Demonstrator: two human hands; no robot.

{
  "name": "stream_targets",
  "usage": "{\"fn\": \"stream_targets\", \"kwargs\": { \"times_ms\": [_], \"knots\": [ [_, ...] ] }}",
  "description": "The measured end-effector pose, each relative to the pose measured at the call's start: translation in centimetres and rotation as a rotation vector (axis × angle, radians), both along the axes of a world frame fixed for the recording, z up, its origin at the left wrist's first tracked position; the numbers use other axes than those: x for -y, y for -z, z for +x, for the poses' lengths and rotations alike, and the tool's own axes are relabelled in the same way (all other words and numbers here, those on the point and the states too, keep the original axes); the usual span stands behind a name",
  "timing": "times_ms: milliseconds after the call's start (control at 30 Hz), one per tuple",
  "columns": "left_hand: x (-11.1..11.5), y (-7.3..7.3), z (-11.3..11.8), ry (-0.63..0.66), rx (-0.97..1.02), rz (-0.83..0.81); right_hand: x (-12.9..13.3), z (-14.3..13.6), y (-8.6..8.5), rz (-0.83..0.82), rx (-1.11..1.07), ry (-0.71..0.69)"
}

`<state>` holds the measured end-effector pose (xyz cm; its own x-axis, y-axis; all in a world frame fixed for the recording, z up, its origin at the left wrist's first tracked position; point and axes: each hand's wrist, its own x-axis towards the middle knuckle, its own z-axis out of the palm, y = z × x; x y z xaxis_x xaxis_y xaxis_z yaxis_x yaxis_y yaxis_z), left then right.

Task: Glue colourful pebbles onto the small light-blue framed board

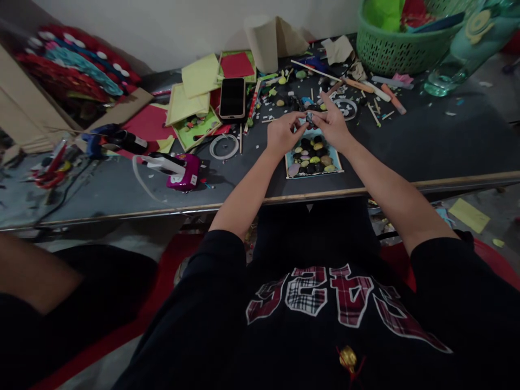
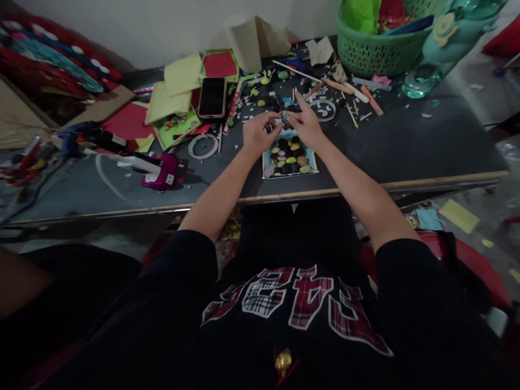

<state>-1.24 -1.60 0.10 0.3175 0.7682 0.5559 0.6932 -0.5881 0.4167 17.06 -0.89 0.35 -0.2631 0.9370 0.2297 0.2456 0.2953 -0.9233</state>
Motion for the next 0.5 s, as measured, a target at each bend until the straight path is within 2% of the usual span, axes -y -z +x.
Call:
{"fn": "stream_targets", "kwargs": {
  "times_ms": [233,500],
  "knots": [
    [0.51,-0.64,0.05,0.009,-0.036,0.027,0.45,-0.20,-0.34,-0.010,0.064,0.019],
    [0.65,-0.63,0.29,-0.026,-0.040,0.022,0.96,-0.25,-0.82,0.017,0.080,0.031]
  ]
}}
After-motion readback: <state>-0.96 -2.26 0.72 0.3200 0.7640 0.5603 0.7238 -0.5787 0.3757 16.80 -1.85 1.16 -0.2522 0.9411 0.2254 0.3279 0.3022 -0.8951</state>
